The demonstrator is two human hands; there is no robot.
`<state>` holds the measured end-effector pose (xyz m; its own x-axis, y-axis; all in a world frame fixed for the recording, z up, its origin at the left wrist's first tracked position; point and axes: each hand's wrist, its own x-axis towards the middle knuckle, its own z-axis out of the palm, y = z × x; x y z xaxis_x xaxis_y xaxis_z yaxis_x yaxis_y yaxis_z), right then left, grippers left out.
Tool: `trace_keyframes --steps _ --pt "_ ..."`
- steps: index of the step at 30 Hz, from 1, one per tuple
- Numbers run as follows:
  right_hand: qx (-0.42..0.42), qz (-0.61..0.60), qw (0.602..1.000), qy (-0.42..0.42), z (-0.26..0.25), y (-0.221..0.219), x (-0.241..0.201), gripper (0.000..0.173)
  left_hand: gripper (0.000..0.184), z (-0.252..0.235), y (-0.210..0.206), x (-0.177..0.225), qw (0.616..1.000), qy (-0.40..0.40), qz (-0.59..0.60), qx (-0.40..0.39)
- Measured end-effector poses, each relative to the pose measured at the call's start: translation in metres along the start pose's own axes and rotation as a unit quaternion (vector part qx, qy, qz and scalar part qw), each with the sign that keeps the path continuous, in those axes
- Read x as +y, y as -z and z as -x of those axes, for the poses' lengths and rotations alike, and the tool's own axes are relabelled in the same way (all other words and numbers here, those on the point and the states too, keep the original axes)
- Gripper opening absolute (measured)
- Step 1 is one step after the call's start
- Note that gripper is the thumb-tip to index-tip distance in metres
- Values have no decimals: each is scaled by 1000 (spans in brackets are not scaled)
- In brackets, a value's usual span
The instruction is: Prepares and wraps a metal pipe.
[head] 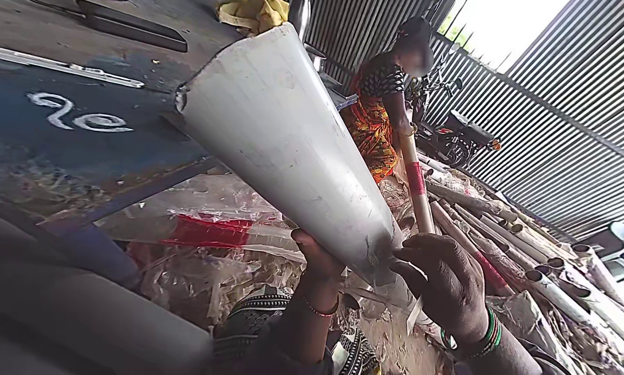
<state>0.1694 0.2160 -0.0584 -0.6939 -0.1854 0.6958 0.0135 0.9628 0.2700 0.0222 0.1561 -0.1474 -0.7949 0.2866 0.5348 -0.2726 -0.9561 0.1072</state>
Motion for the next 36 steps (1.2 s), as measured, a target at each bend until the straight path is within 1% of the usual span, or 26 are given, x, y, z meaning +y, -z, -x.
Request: trace_keyframes --steps 2,7,10,11,12,14,16,18,20,21,22,23,24,26,28,29,30,31,32,33,35,36 --pt "-4 8 1000 12 -1 -1 -1 6 48 1 0 -1 1000 -5 -5 -4" --pt "17 17 1000 6 -5 -6 -4 11 49 4 -2 1 1000 3 -14 4" --pt "40 -1 998 -39 -6 -2 0 16 47 3 -8 3 1000 -9 -18 8" --pt "45 -16 997 -60 -6 -1 1 16 48 4 -8 6 1000 -5 -11 -1" --pt "44 -40 995 -83 -6 1 2 17 50 7 -5 9 1000 6 8 -21" --pt "39 -110 984 -134 -3 1 0 18 49 4 -4 7 1000 -7 0 -25" --pt "41 -176 968 -175 2 4 0 24 46 -1 -5 2 1000 -18 2 -1" --pt "43 -203 958 -196 5 9 0 35 45 -3 -4 2 1000 -13 20 -3" --pt "31 -193 961 -197 3 12 -4 44 46 -3 -3 3 1000 -4 24 -3" --pt "13 -174 966 -193 1 14 -7 49 47 -1 -2 3 1000 0 19 -4" --pt "-7 -148 971 -188 -2 13 -10 51 47 0 0 2 1000 4 20 -7" --pt "-19 -122 976 -180 -4 11 -12 47 48 2 1 1 1000 7 28 -8" --pt "-22 -101 980 -169 -6 8 -13 37 48 3 4 -1 999 6 37 -5" --pt "-22 -83 984 -157 -8 1 -14 14 53 8 20 -9 996 3 71 -48" --pt "-21 -95 983 -156 -8 -1 -15 7 57 14 25 -7 991 27 112 -67" --pt "-19 -98 983 -156 -7 0 -16 6 58 21 27 -5 992 46 110 -49" --pt "-16 -101 982 -157 -5 1 -16 7 58 31 26 0 993 79 83 -4" --pt "-10 -105 981 -161 -3 2 -16 8 55 38 24 5 992 108 59 30" --pt "-1 -110 980 -167 0 3 -16 10 51 43 23 8 991 120 51 40" --pt "5 -114 978 -173 3 4 -15 14 48 45 20 9 990 120 54 46" --pt "20 -127 973 -192 8 5 -16 22 50 45 15 10 988 115 52 83" --pt "27 -135 970 -201 11 5 -16 24 48 45 14 11 989 111 50 87"
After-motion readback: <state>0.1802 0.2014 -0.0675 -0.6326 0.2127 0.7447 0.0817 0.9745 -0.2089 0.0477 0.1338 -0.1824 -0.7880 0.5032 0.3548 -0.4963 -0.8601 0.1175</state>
